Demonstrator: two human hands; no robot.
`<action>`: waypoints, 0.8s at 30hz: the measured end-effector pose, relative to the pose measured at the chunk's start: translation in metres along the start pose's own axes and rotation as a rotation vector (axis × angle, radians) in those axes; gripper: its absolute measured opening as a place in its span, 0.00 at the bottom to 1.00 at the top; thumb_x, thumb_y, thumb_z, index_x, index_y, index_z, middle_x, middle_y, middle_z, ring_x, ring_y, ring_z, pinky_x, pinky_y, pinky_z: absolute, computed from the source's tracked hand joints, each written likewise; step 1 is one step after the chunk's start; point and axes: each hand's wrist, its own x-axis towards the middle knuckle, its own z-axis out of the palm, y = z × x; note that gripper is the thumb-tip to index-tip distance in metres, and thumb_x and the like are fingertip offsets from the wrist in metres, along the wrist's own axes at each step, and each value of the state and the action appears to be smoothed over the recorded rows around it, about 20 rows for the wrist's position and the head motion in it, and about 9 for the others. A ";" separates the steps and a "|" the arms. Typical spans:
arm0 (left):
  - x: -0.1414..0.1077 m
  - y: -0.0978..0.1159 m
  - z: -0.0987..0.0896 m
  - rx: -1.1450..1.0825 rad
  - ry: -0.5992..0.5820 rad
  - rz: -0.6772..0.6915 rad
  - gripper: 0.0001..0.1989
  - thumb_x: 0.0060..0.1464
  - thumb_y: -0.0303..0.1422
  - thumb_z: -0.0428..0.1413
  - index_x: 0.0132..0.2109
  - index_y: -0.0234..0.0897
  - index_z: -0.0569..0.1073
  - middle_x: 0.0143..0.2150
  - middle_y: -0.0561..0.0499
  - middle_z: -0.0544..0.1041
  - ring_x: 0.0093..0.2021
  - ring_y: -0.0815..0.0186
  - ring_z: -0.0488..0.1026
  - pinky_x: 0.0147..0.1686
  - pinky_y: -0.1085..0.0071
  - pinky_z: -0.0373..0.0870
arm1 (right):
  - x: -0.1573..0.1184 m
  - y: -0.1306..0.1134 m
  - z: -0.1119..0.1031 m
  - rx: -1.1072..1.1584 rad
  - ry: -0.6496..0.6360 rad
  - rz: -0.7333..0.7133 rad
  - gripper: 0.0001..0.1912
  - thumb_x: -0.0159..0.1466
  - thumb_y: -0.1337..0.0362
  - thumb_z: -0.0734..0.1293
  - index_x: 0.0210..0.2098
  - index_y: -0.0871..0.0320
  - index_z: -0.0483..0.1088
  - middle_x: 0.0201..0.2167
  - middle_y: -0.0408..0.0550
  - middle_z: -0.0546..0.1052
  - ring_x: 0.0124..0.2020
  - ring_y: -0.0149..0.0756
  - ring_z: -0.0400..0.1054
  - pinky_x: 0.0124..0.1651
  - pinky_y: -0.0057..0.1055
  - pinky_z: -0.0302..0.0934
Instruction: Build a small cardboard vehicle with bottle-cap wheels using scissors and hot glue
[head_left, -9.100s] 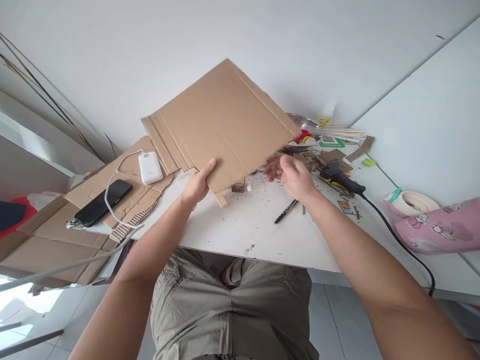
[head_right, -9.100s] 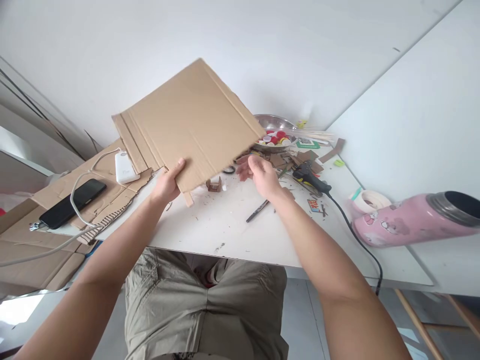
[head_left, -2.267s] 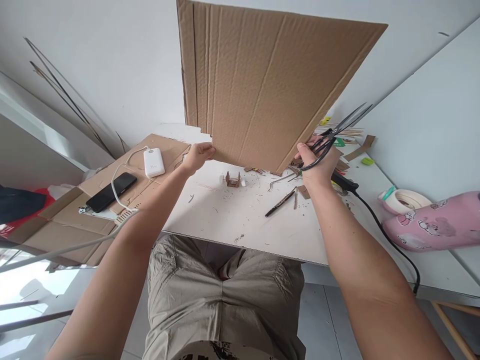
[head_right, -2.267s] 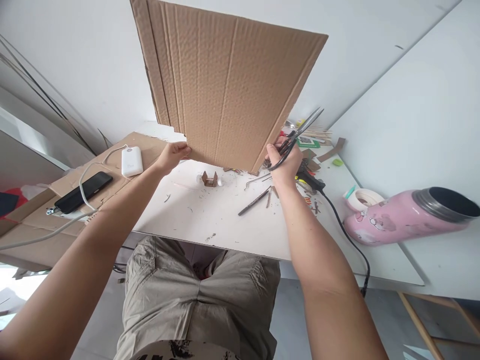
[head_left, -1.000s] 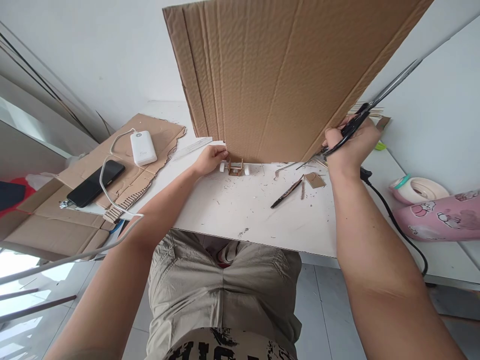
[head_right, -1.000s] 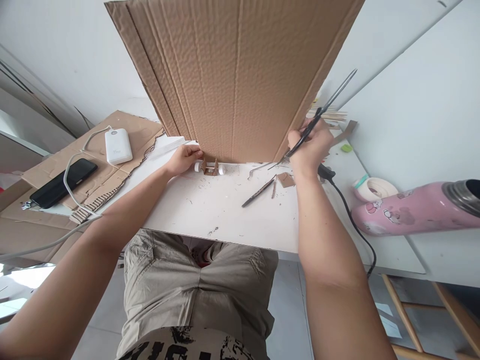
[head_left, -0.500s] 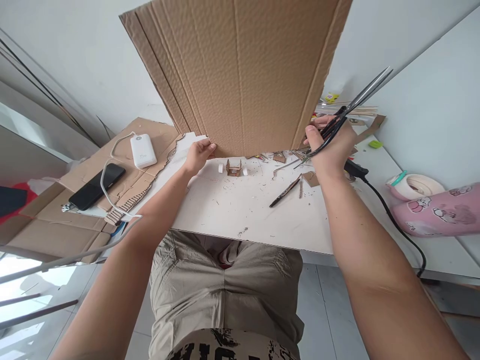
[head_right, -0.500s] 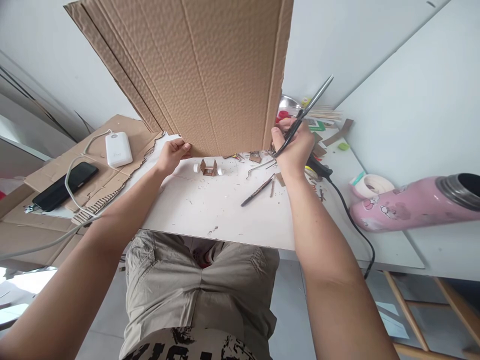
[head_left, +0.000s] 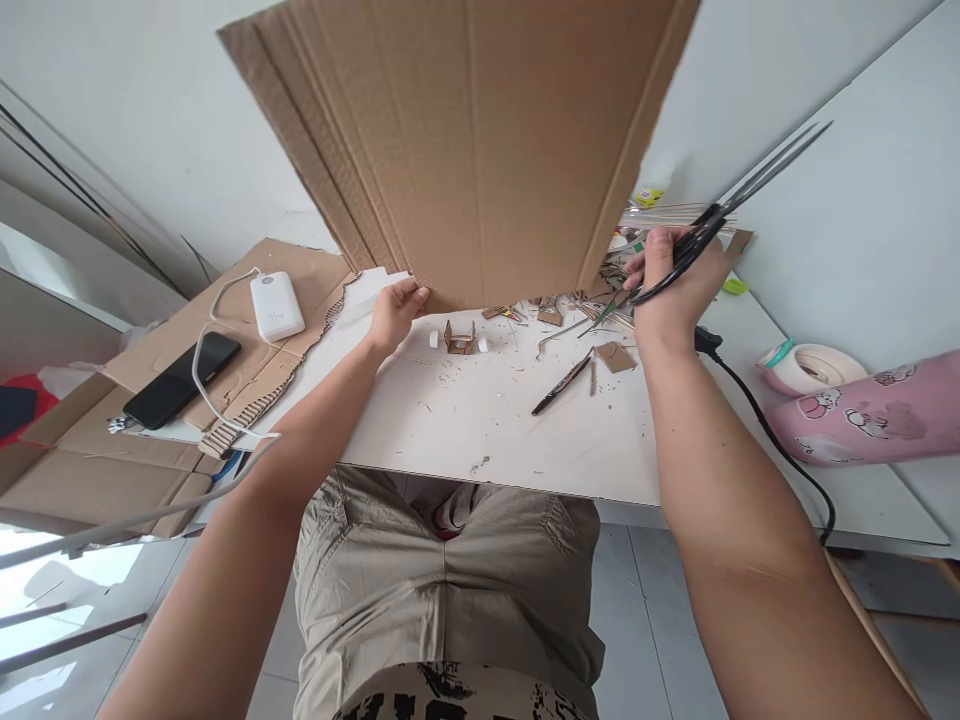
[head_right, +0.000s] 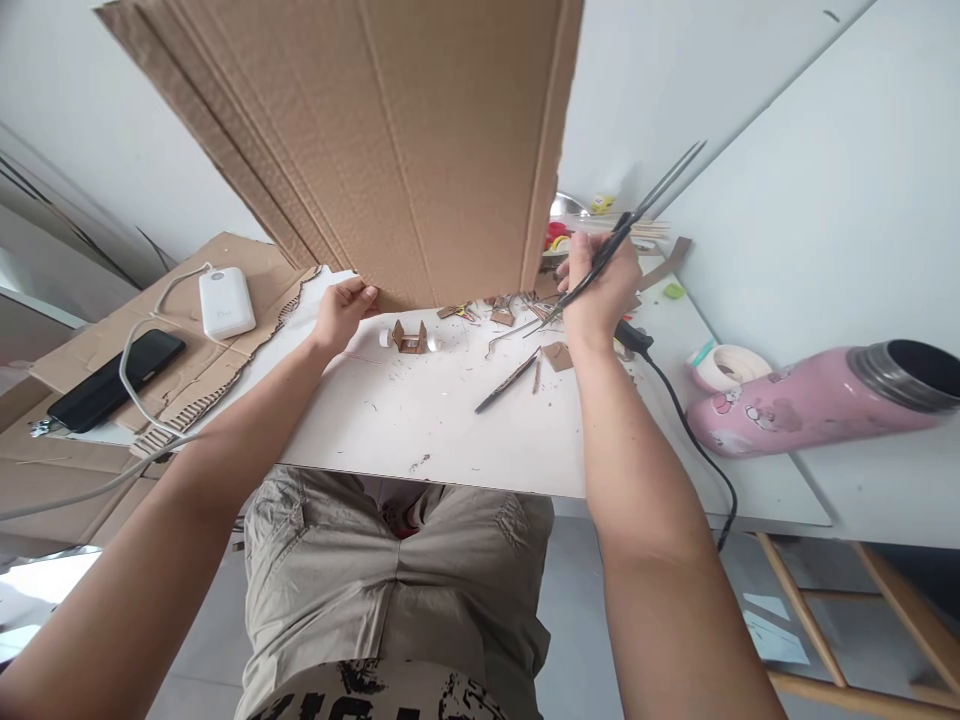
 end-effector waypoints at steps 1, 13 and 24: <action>0.001 0.000 -0.003 -0.011 0.033 0.018 0.17 0.57 0.35 0.67 0.28 0.40 0.67 0.27 0.57 0.69 0.32 0.68 0.73 0.43 0.67 0.80 | 0.000 0.001 0.000 0.003 -0.038 0.044 0.24 0.68 0.44 0.72 0.29 0.49 0.61 0.18 0.35 0.67 0.16 0.30 0.63 0.20 0.29 0.59; 0.004 0.009 -0.043 0.033 0.085 -0.007 0.21 0.51 0.44 0.70 0.29 0.42 0.66 0.27 0.56 0.70 0.33 0.66 0.76 0.38 0.66 0.84 | -0.024 -0.008 0.016 -0.059 -0.449 0.223 0.25 0.53 0.41 0.81 0.25 0.53 0.71 0.17 0.39 0.72 0.16 0.35 0.68 0.20 0.31 0.62; 0.002 0.016 -0.064 0.079 0.077 -0.092 0.21 0.52 0.46 0.71 0.29 0.41 0.69 0.28 0.57 0.70 0.34 0.65 0.75 0.43 0.62 0.83 | -0.033 -0.011 0.024 0.059 -0.511 0.287 0.22 0.46 0.49 0.85 0.26 0.53 0.73 0.28 0.49 0.81 0.24 0.39 0.76 0.26 0.34 0.70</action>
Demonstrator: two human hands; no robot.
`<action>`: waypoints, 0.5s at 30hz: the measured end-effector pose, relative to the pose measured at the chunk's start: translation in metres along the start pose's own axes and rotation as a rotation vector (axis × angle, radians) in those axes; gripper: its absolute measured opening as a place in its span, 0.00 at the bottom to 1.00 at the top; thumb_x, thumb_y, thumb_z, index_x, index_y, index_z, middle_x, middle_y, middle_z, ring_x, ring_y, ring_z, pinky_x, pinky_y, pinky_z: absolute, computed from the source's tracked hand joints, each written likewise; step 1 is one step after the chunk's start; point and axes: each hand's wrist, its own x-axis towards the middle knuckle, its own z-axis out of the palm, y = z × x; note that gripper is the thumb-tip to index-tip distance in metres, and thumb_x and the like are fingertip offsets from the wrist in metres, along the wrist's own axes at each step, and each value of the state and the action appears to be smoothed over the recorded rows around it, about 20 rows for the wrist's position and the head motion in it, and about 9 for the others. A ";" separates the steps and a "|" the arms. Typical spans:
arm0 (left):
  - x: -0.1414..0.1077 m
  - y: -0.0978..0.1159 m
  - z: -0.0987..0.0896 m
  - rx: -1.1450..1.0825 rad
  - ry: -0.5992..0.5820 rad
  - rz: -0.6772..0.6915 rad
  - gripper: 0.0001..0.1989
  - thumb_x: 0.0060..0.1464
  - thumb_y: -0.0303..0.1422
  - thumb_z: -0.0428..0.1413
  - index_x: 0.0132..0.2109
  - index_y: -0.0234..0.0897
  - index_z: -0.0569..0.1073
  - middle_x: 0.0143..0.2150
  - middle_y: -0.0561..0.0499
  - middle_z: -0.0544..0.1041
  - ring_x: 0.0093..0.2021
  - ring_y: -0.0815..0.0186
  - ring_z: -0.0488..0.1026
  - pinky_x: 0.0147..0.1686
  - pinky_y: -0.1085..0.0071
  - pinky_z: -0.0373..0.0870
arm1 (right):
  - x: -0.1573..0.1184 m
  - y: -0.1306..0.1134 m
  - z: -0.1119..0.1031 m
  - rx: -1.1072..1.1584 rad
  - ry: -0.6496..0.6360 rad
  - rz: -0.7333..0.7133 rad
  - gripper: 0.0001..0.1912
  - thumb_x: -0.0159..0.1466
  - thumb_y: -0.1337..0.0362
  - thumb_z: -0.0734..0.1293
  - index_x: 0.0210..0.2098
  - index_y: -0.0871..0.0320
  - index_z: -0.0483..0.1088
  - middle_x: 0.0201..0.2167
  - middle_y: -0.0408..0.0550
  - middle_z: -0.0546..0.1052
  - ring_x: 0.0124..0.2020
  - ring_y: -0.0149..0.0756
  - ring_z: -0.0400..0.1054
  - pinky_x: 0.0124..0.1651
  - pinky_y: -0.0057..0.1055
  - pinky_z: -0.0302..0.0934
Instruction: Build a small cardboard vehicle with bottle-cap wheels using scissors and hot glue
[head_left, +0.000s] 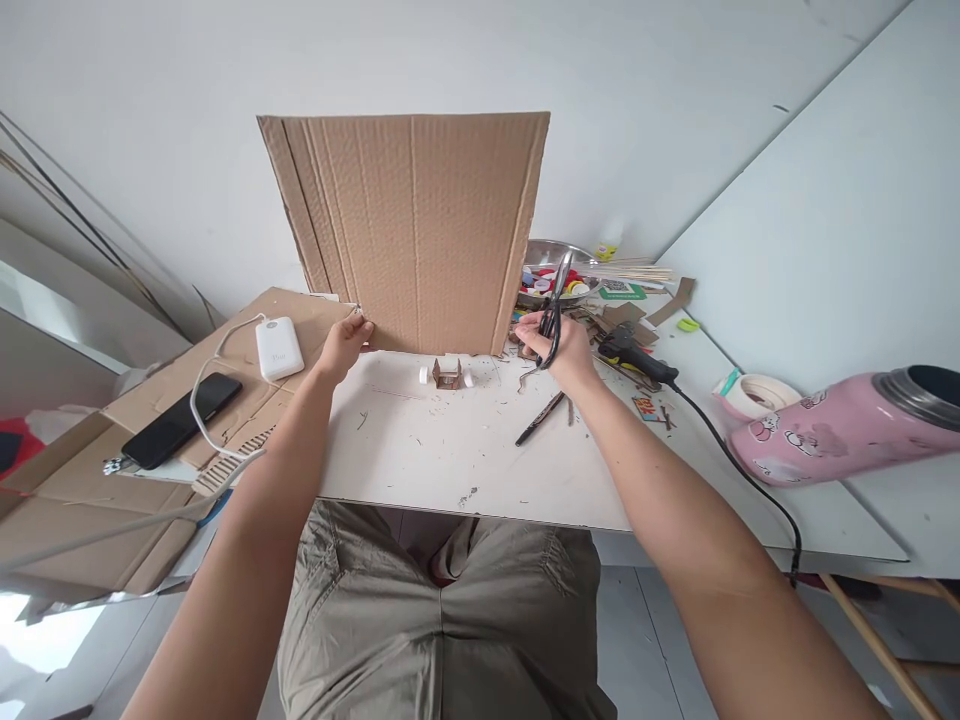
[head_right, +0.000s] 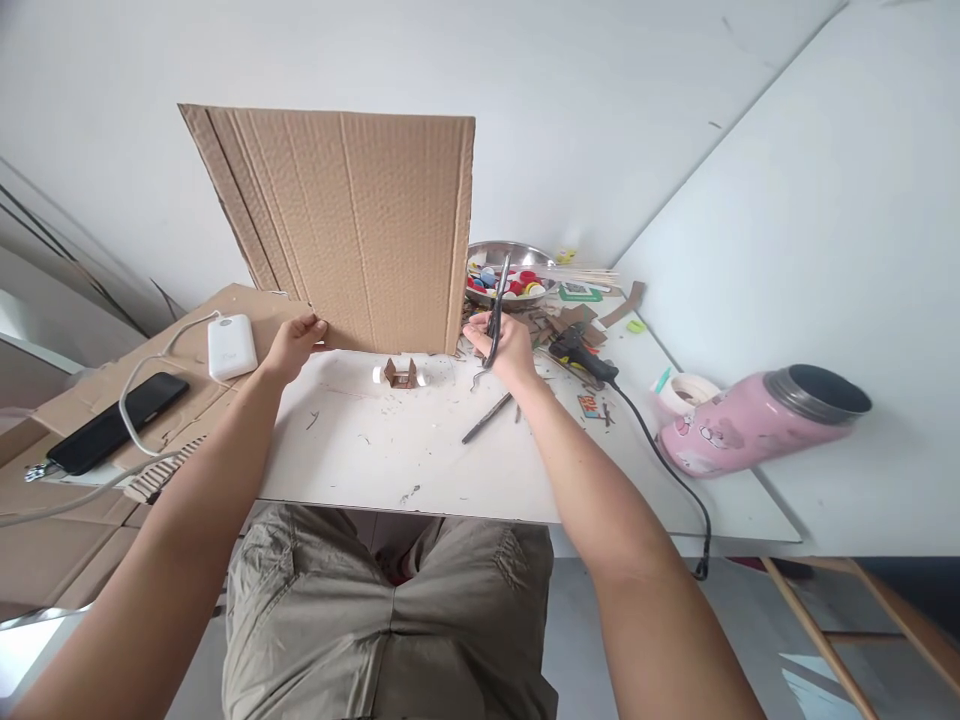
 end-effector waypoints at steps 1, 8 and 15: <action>-0.001 0.001 0.000 0.000 -0.006 0.001 0.22 0.51 0.47 0.71 0.28 0.41 0.68 0.28 0.57 0.69 0.34 0.66 0.74 0.42 0.63 0.83 | -0.001 -0.001 0.001 0.004 -0.005 0.004 0.23 0.45 0.49 0.85 0.26 0.52 0.72 0.28 0.49 0.82 0.24 0.39 0.76 0.27 0.34 0.70; -0.005 0.006 0.005 -0.033 -0.050 0.033 0.32 0.35 0.58 0.76 0.26 0.40 0.69 0.27 0.57 0.70 0.32 0.68 0.71 0.39 0.66 0.81 | -0.007 -0.006 0.007 -0.017 -0.028 -0.050 0.26 0.47 0.42 0.83 0.26 0.50 0.69 0.20 0.42 0.76 0.22 0.39 0.74 0.29 0.35 0.69; -0.009 0.003 0.016 -0.122 -0.001 0.025 0.31 0.34 0.53 0.78 0.23 0.40 0.68 0.24 0.57 0.68 0.31 0.67 0.70 0.37 0.65 0.81 | -0.009 -0.007 0.016 -0.095 0.049 -0.047 0.29 0.52 0.40 0.81 0.22 0.49 0.61 0.15 0.38 0.68 0.18 0.39 0.72 0.26 0.34 0.69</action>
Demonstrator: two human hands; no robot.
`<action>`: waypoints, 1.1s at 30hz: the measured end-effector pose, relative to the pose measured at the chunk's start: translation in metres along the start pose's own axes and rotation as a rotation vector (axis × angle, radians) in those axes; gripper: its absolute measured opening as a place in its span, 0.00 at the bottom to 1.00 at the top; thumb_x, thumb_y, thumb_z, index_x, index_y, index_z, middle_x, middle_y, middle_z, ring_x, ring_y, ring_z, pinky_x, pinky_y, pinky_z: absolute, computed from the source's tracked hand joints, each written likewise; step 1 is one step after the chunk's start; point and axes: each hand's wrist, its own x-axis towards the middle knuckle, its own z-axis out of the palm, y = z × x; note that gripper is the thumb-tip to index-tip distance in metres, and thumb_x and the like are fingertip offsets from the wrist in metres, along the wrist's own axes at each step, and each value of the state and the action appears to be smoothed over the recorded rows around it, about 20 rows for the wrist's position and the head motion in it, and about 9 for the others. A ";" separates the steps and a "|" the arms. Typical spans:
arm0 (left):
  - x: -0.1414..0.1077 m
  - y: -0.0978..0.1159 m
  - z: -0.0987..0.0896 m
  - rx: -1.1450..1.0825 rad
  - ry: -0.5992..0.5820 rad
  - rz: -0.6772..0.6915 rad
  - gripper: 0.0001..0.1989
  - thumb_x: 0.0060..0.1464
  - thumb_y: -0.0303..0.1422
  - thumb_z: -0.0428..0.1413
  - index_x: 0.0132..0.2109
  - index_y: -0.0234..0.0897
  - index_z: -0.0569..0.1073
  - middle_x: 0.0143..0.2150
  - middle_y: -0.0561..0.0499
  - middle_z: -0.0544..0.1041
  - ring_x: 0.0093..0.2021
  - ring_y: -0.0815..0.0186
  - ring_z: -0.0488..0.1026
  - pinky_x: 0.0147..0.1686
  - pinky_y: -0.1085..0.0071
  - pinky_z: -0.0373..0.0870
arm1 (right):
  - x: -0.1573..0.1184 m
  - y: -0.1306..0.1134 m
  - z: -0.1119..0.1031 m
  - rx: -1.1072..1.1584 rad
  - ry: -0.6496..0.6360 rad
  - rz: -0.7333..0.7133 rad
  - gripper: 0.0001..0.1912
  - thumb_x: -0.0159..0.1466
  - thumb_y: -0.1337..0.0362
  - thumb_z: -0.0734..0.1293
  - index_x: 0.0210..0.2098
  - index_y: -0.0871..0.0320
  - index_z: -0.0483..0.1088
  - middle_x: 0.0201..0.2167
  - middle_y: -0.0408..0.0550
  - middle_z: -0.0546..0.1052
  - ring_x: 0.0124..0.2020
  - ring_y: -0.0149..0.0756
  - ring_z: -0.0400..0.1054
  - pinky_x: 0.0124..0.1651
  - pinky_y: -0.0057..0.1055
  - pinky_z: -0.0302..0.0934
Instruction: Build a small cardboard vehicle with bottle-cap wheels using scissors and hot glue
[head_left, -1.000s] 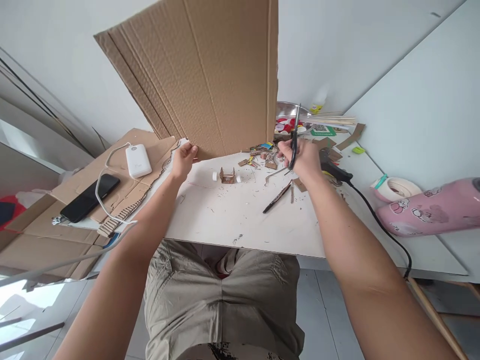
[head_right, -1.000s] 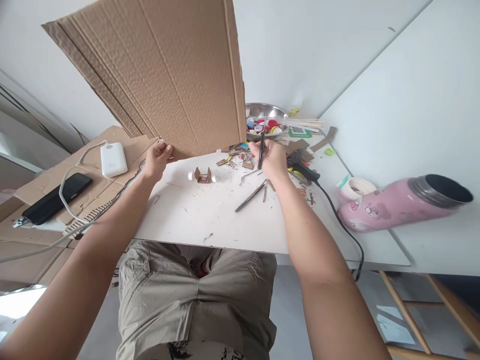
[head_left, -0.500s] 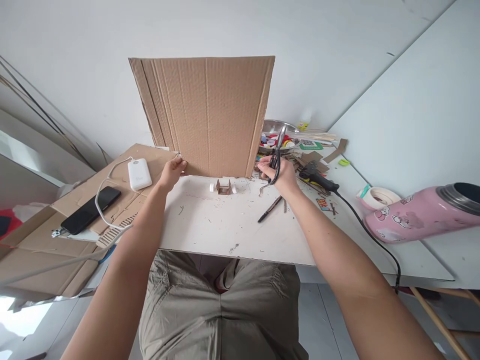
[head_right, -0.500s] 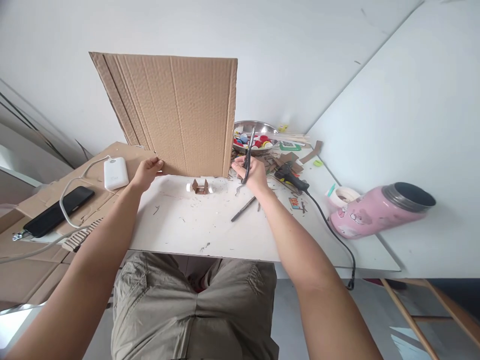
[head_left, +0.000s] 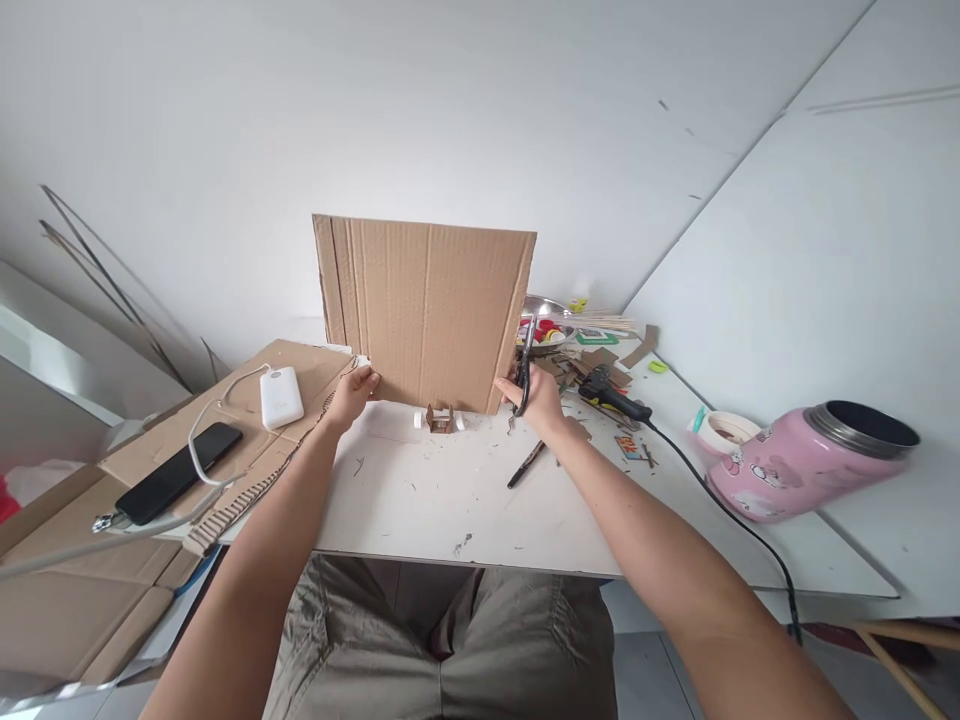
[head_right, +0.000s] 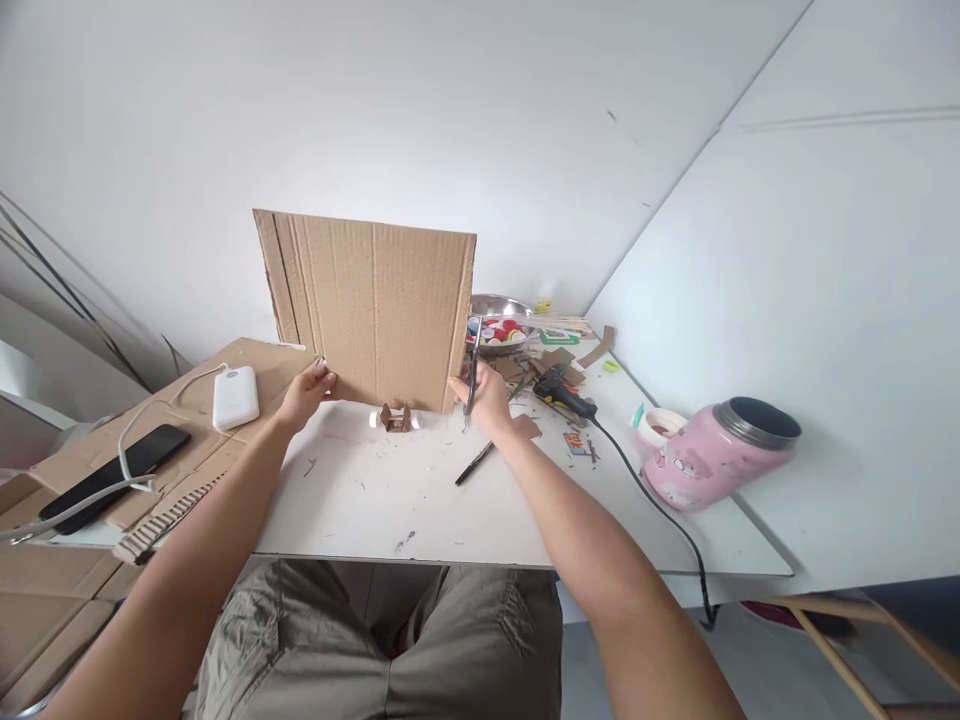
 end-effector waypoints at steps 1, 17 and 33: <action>-0.002 -0.002 0.001 -0.014 0.007 0.014 0.30 0.35 0.53 0.78 0.24 0.40 0.69 0.24 0.57 0.68 0.31 0.67 0.70 0.38 0.65 0.81 | 0.001 0.001 0.001 0.027 0.023 0.011 0.30 0.51 0.40 0.81 0.23 0.49 0.61 0.15 0.38 0.69 0.18 0.38 0.72 0.25 0.34 0.70; 0.004 0.009 0.038 -0.536 0.124 -0.047 0.20 0.50 0.28 0.75 0.30 0.42 0.69 0.31 0.56 0.80 0.40 0.65 0.84 0.60 0.63 0.81 | 0.003 0.011 0.003 0.252 0.147 -0.169 0.31 0.48 0.36 0.82 0.28 0.49 0.66 0.21 0.41 0.79 0.24 0.44 0.81 0.29 0.36 0.74; 0.047 0.213 -0.026 0.391 0.733 0.630 0.26 0.59 0.19 0.67 0.27 0.41 0.58 0.32 0.57 0.52 0.38 0.70 0.60 0.50 0.72 0.68 | 0.040 0.032 -0.036 0.439 0.341 -0.058 0.24 0.52 0.46 0.83 0.29 0.51 0.70 0.27 0.41 0.82 0.19 0.32 0.72 0.19 0.28 0.63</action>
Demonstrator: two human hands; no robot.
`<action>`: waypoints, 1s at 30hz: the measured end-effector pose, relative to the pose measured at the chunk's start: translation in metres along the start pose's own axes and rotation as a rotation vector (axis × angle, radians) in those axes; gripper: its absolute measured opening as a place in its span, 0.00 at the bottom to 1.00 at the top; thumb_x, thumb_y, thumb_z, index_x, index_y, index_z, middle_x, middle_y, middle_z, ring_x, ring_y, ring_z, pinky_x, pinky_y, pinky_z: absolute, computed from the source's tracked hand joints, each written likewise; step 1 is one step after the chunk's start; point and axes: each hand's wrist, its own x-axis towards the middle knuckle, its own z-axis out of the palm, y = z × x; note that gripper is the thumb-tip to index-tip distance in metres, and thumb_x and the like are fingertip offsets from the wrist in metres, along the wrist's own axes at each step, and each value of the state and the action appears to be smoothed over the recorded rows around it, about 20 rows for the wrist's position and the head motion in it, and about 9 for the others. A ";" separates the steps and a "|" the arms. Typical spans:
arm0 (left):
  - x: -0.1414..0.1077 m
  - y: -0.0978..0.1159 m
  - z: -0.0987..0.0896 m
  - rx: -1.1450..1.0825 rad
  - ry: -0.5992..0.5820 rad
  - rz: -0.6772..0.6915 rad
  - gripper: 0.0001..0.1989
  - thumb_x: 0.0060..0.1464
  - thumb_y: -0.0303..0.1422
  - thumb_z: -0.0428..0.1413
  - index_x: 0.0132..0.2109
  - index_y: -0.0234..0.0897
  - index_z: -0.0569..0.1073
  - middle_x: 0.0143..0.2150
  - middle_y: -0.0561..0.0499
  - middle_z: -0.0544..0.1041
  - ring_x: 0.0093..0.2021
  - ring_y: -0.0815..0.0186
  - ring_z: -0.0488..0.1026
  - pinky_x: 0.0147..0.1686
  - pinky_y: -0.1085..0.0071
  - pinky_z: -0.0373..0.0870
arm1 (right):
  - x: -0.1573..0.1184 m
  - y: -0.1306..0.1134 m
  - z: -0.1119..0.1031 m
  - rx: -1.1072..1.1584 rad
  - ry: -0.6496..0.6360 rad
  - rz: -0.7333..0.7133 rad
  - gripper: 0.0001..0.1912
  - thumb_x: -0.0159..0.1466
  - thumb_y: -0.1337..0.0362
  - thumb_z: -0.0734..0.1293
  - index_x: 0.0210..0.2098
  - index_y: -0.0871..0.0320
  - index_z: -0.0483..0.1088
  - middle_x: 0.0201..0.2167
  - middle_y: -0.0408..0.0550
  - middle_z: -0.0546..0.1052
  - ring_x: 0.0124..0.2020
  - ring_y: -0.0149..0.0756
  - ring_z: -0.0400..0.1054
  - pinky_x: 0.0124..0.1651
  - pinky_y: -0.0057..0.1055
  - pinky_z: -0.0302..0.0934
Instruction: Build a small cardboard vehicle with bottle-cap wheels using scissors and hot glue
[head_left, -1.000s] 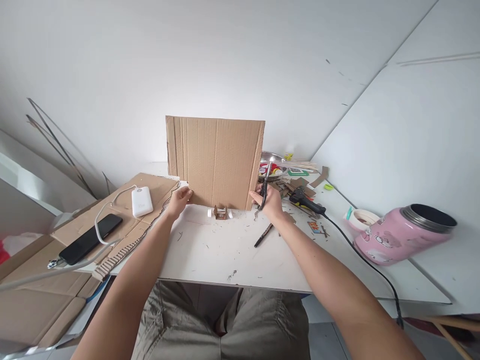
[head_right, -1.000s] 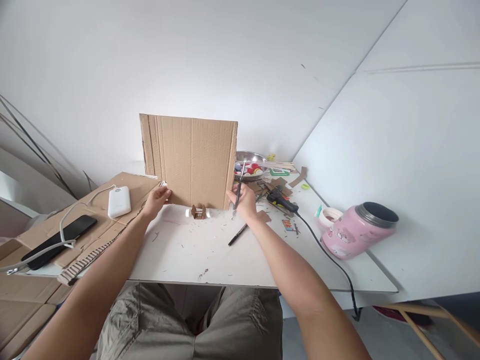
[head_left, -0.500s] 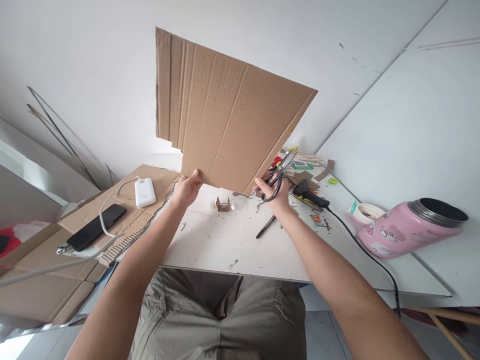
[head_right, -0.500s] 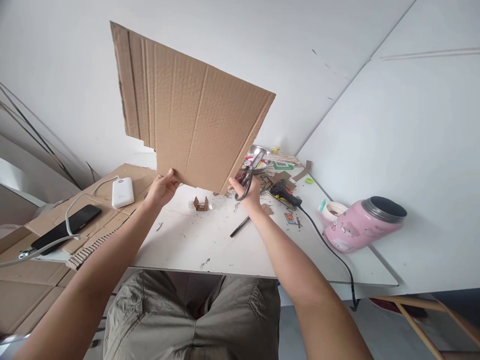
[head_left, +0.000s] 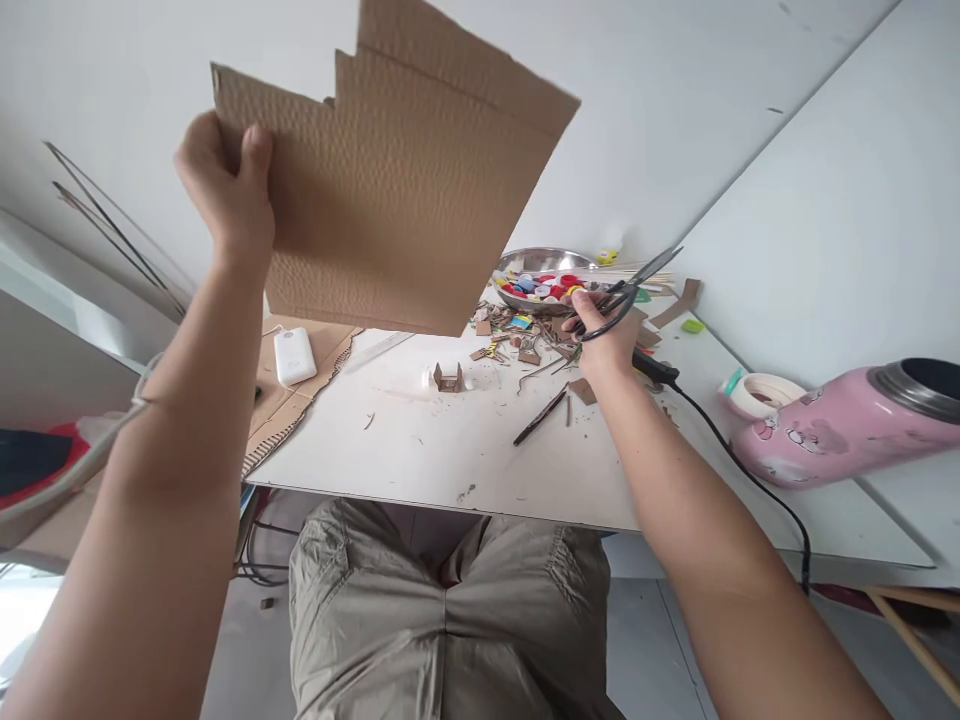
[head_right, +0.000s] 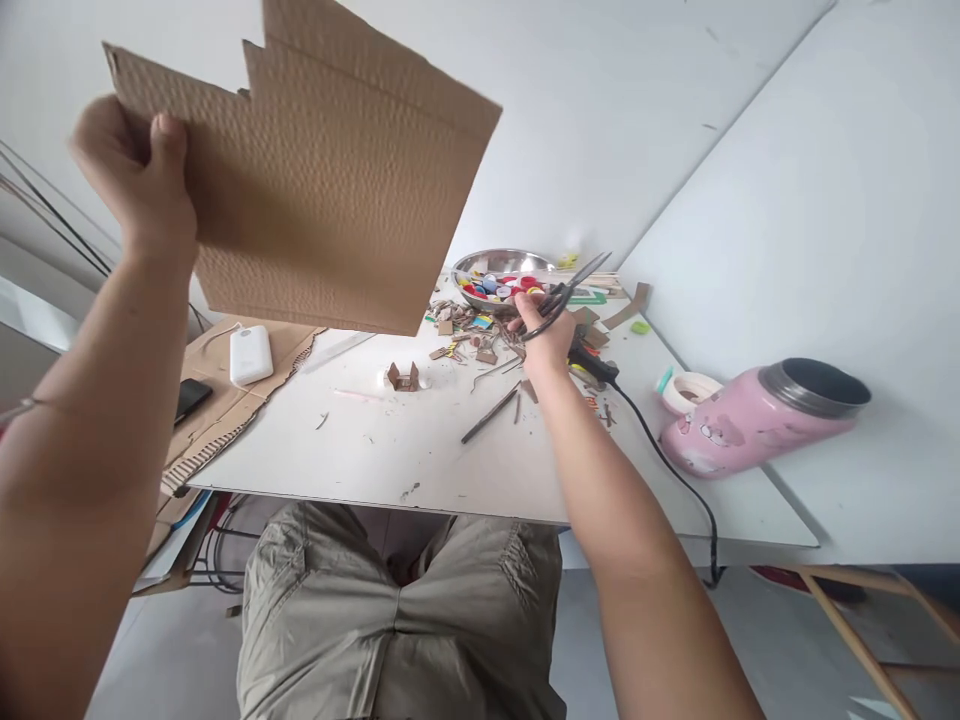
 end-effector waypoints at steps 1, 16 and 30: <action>0.002 0.012 0.002 0.040 -0.054 0.031 0.26 0.57 0.19 0.67 0.27 0.41 0.58 0.31 0.57 0.51 0.37 0.70 0.58 0.47 0.72 0.67 | -0.003 0.002 0.003 -0.013 -0.017 0.018 0.24 0.51 0.46 0.84 0.29 0.51 0.70 0.27 0.41 0.81 0.19 0.32 0.72 0.19 0.28 0.62; -0.060 0.106 0.076 0.512 -0.855 0.395 0.17 0.63 0.24 0.67 0.59 0.33 0.82 0.57 0.46 0.84 0.70 0.39 0.74 0.71 0.39 0.66 | -0.006 -0.002 -0.003 -0.187 -0.062 -0.156 0.22 0.52 0.53 0.84 0.37 0.50 0.71 0.36 0.42 0.82 0.26 0.37 0.79 0.29 0.37 0.77; -0.091 -0.031 0.058 -0.215 -0.126 0.139 0.21 0.67 0.17 0.61 0.61 0.39 0.73 0.62 0.48 0.79 0.64 0.67 0.76 0.71 0.69 0.65 | 0.022 0.009 -0.024 -0.273 0.021 0.004 0.23 0.54 0.63 0.80 0.31 0.48 0.59 0.23 0.34 0.70 0.19 0.34 0.72 0.18 0.29 0.63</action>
